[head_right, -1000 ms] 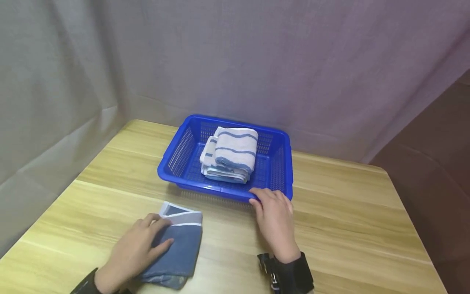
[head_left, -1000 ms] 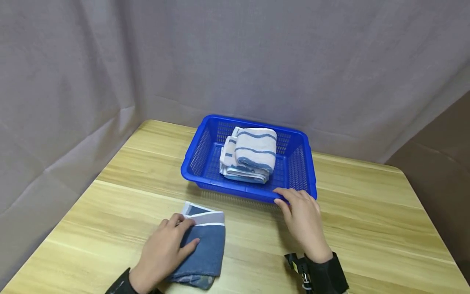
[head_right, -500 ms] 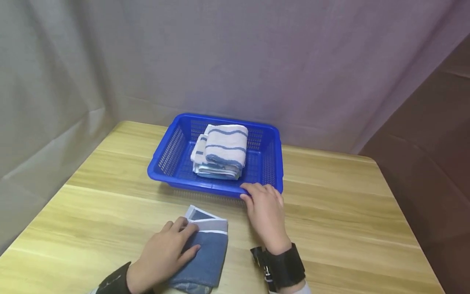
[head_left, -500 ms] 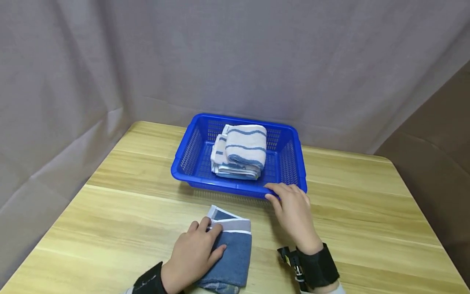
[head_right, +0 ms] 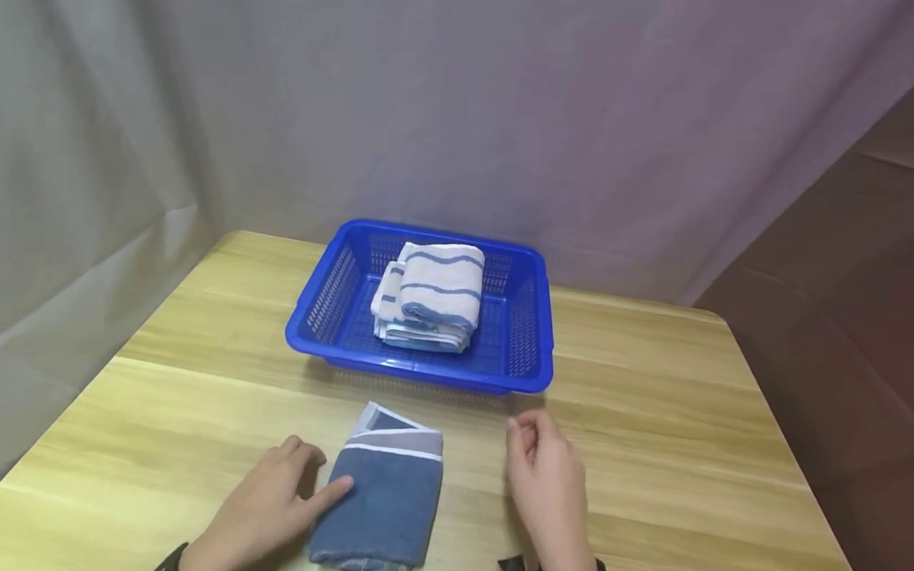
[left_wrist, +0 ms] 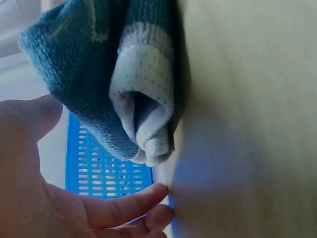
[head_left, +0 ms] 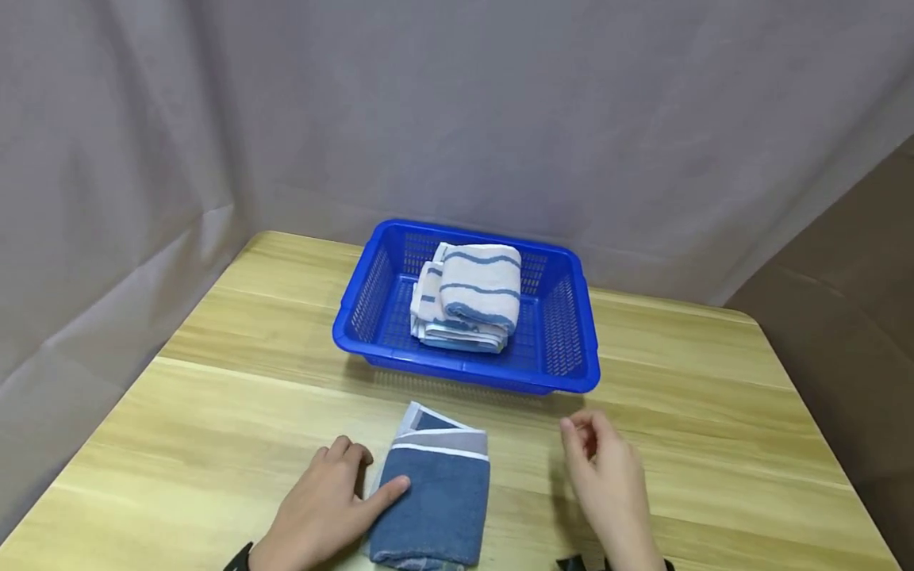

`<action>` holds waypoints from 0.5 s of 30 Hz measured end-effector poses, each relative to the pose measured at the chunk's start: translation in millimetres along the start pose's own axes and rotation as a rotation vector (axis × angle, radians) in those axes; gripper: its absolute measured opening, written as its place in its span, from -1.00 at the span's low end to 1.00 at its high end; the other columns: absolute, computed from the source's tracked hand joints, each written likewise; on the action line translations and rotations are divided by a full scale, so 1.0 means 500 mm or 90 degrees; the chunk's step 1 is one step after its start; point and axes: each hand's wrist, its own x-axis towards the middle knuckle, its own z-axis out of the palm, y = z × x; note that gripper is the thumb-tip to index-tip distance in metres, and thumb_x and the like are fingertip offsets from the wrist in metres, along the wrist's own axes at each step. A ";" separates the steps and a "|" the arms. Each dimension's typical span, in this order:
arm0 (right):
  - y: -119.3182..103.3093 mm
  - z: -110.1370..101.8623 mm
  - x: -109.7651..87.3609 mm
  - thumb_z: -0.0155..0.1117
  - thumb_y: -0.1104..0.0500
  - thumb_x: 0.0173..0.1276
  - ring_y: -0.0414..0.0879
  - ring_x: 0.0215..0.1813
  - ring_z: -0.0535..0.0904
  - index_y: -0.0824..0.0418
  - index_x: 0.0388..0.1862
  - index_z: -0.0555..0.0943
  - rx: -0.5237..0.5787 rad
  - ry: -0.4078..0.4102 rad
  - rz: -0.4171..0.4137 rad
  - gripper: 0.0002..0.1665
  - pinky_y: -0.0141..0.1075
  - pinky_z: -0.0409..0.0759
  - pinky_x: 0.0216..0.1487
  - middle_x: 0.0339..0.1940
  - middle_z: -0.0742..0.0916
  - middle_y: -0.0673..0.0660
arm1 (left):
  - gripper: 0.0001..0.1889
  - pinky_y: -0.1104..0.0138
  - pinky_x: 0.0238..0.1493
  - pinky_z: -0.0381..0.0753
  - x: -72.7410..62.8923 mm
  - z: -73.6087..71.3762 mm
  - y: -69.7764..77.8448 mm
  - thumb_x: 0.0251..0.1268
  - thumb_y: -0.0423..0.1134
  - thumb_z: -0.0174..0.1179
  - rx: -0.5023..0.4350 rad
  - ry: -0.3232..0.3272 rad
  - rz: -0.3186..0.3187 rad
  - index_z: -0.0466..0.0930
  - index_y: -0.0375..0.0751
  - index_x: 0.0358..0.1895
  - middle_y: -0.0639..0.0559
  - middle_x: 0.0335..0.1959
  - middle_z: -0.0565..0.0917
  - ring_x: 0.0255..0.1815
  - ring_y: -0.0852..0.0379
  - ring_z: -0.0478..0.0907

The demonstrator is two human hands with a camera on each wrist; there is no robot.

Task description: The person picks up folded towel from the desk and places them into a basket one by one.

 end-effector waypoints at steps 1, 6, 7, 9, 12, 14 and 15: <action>0.007 0.006 -0.011 0.19 0.11 0.48 -0.20 -0.48 0.44 0.23 -0.26 0.65 -0.001 -0.054 0.035 -0.78 -0.39 0.41 -0.42 -0.53 0.59 0.02 | -0.28 0.31 -0.40 0.32 -0.001 0.000 0.002 0.07 0.57 0.08 -0.010 -0.016 -0.007 0.60 -0.08 -0.25 0.13 -0.38 0.42 -0.38 0.14 0.29; 0.021 0.061 -0.050 0.09 -0.08 0.54 -0.27 -0.56 0.38 0.18 -0.57 0.57 0.079 -0.299 0.094 -0.49 -0.41 0.37 -0.44 -0.66 0.54 -0.04 | -0.32 0.31 -0.41 0.35 -0.002 0.010 0.020 0.10 0.54 0.11 -0.038 -0.040 0.026 0.55 -0.10 -0.32 0.13 -0.42 0.40 -0.42 0.17 0.31; 0.019 0.071 -0.055 0.08 -0.10 0.53 -0.27 -0.55 0.38 0.18 -0.57 0.57 0.103 -0.324 0.090 -0.47 -0.41 0.37 -0.43 -0.65 0.55 -0.04 | -0.33 0.31 -0.40 0.36 -0.002 0.014 0.023 0.11 0.51 0.13 -0.041 -0.041 0.035 0.55 -0.11 -0.32 0.12 -0.42 0.40 -0.42 0.17 0.31; 0.016 0.087 -0.063 0.10 -0.12 0.51 -0.27 -0.57 0.40 0.21 -0.52 0.61 0.151 -0.353 0.097 -0.48 -0.41 0.39 -0.45 -0.65 0.57 -0.02 | -0.37 0.30 -0.38 0.38 -0.002 0.022 0.026 0.12 0.45 0.18 -0.043 -0.031 0.052 0.56 -0.13 -0.30 0.13 -0.41 0.42 -0.41 0.18 0.33; 0.011 0.099 -0.070 0.15 -0.10 0.49 -0.27 -0.56 0.42 0.30 -0.26 0.64 0.220 -0.376 0.117 -0.54 -0.42 0.42 -0.46 -0.60 0.57 0.00 | -0.46 0.32 -0.38 0.36 -0.003 0.030 0.027 0.13 0.34 0.25 -0.057 -0.015 0.068 0.57 -0.12 -0.31 0.14 -0.42 0.42 -0.40 0.19 0.32; 0.012 0.102 -0.072 0.15 -0.04 0.50 -0.28 -0.48 0.53 0.40 -0.04 0.57 0.293 -0.396 0.131 -0.53 -0.43 0.52 -0.39 -0.49 0.66 0.06 | -0.50 0.34 -0.37 0.35 -0.002 0.032 0.026 0.15 0.30 0.26 -0.077 -0.017 0.077 0.57 -0.12 -0.32 0.15 -0.43 0.42 -0.39 0.20 0.32; 0.013 0.104 -0.074 0.15 -0.01 0.51 -0.28 -0.42 0.59 0.45 0.07 0.49 0.339 -0.412 0.140 -0.49 -0.43 0.57 -0.34 -0.39 0.71 0.11 | -0.51 0.34 -0.37 0.34 -0.001 0.032 0.025 0.17 0.29 0.26 -0.091 -0.024 0.081 0.57 -0.12 -0.31 0.16 -0.43 0.43 -0.38 0.21 0.32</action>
